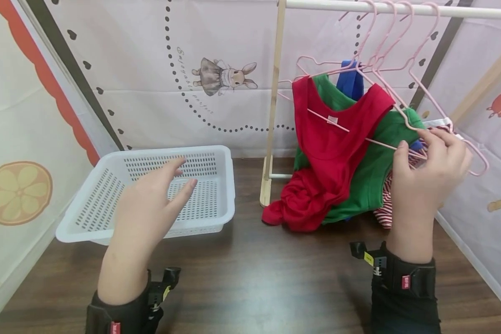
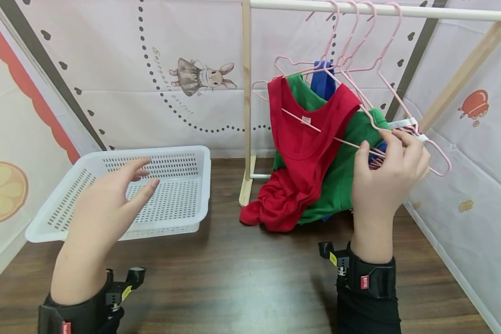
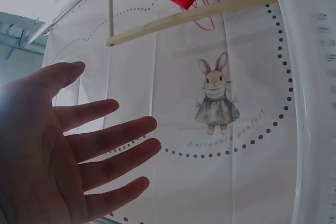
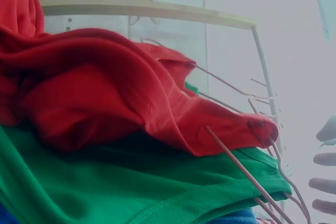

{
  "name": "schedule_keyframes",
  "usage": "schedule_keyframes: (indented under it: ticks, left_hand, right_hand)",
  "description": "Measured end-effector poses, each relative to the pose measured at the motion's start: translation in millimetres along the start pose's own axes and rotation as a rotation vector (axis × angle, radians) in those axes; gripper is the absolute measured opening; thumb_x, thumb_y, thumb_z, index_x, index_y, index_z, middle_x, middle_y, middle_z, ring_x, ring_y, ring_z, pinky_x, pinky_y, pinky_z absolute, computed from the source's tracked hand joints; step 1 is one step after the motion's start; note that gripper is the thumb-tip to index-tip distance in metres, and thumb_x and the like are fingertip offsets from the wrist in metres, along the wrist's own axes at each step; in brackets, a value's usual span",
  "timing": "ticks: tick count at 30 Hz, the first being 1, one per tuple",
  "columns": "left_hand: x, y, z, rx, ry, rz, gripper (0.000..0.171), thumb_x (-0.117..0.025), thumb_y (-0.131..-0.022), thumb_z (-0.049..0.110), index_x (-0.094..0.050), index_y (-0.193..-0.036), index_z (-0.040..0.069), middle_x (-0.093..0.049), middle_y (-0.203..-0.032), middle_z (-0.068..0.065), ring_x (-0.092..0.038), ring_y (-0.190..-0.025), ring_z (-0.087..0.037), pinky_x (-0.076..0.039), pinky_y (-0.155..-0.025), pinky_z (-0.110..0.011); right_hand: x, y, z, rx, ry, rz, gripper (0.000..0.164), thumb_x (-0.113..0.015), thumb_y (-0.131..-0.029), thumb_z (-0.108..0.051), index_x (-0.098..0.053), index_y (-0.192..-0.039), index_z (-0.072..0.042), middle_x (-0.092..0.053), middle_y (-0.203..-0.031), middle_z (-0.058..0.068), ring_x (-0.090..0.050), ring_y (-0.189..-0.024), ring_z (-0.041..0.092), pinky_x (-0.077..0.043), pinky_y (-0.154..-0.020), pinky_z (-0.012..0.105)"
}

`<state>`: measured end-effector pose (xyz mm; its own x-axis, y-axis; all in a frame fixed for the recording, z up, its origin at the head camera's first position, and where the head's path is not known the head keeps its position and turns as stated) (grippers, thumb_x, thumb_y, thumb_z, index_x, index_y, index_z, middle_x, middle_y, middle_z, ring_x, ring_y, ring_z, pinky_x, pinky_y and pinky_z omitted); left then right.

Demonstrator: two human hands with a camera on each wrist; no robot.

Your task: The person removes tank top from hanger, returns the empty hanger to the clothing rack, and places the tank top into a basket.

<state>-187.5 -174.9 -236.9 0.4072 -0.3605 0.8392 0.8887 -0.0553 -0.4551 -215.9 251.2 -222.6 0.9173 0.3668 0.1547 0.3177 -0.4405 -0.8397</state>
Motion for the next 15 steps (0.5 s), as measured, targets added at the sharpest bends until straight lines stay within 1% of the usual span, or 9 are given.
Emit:
schedule_keyframes:
  ticks: [3,7,10,15]
  left_hand:
    - [-2.2,-0.8,2.3,-0.029,-0.015,-0.028,0.054,-0.056,-0.097,0.042,-0.049,-0.142,0.012,-0.062,-0.126,-0.017,-0.059,-0.114,-0.038,-0.048,-0.084,-0.056]
    - [-6.7,-1.1,4.4,-0.078,-0.027,-0.098,0.054,-0.055,-0.098,0.043,-0.051,-0.141,0.01,-0.058,-0.133,-0.015,-0.054,-0.121,-0.037,-0.042,-0.095,-0.057]
    - [-11.1,-1.1,5.7,-0.13,-0.041,-0.147,0.055,-0.054,-0.098,0.043,-0.05,-0.141,0.008,-0.056,-0.136,-0.016,-0.051,-0.124,-0.037,-0.038,-0.101,-0.056]
    - [-19.0,-0.9,9.9,-0.248,-0.052,-0.175,0.053,-0.057,-0.097,0.04,-0.052,-0.138,0.007,-0.059,-0.132,-0.014,-0.056,-0.119,-0.035,-0.041,-0.099,-0.053]
  right_hand:
    - [1,-1,3,-0.079,0.059,-0.03,0.036,-0.061,-0.092,-0.033,-0.07,-0.116,-0.007,-0.057,-0.121,0.01,-0.039,-0.12,0.01,-0.025,-0.103,0.034]
    - [2,0,6,-0.116,0.121,-0.036,0.04,-0.057,-0.093,-0.038,-0.069,-0.119,-0.01,-0.056,-0.119,0.011,-0.037,-0.122,0.01,-0.02,-0.104,0.035]
    - [2,0,7,-0.12,0.149,-0.043,0.041,-0.056,-0.093,-0.04,-0.069,-0.119,-0.011,-0.056,-0.118,0.012,-0.037,-0.123,0.012,-0.017,-0.106,0.036]
    - [2,2,6,-0.102,0.183,-0.056,0.043,-0.053,-0.094,-0.042,-0.067,-0.12,-0.011,-0.056,-0.118,0.013,-0.039,-0.123,0.02,-0.017,-0.104,0.041]
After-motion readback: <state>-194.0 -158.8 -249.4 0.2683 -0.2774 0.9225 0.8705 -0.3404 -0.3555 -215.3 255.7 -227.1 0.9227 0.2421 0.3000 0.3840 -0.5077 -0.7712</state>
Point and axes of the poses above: each hand's wrist, its own y-axis away from the middle knuckle, its own x-axis out of the back of the hand, z = x × y, the point moved 5 cm from there along -y, towards the middle knuckle
